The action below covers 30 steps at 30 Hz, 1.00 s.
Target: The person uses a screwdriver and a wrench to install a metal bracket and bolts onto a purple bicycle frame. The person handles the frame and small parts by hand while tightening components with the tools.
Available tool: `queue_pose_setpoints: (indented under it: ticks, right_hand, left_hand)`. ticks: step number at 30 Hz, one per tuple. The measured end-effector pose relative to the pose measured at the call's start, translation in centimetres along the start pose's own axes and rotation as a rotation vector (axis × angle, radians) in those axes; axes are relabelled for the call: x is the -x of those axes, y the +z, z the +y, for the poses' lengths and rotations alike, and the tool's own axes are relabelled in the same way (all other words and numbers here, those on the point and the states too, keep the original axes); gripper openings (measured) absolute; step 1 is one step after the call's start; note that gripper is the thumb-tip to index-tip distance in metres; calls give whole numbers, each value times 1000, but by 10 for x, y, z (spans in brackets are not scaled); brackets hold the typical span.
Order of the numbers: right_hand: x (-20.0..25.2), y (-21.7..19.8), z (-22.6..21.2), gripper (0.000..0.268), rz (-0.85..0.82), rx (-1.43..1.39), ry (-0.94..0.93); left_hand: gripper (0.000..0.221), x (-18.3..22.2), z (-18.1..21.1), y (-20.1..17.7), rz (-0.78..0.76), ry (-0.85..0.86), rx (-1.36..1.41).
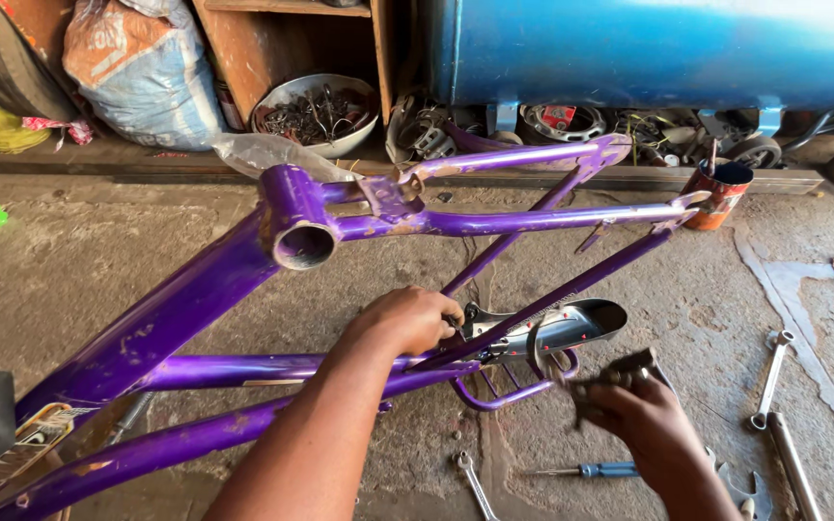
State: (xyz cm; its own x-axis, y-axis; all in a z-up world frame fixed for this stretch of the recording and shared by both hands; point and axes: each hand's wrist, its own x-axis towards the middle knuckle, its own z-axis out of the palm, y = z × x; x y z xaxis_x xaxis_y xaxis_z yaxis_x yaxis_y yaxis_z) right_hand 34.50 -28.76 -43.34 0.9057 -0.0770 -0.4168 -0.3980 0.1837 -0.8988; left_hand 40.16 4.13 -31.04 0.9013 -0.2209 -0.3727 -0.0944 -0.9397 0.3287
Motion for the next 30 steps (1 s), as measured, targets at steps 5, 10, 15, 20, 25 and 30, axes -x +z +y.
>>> queue_pose_setpoints:
  ticks: [5, 10, 15, 20, 25, 30]
  right_hand:
    - [18, 71, -7, 24, 148, -36, -96]
    - [36, 140, -13, 29, 206, -22, -170]
    - [38, 162, -18, 26, 238, 31, -178]
    - [40, 174, -16, 29, 214, 68, -164]
    - [42, 179, -14, 29, 262, 175, -224]
    - [33, 172, -11, 30, 204, 51, -254]
  left_hand:
    - [29, -4, 5, -1, -17, -9, -11]
    - [28, -1, 0, -1, 29, -2, 11]
    - [28, 1, -1, -4, 41, 19, -4]
    - [29, 3, -5, -4, 36, -32, 57]
    - [32, 6, -8, -7, 69, 37, 32]
    - [34, 10, 2, -15, 22, 12, 17]
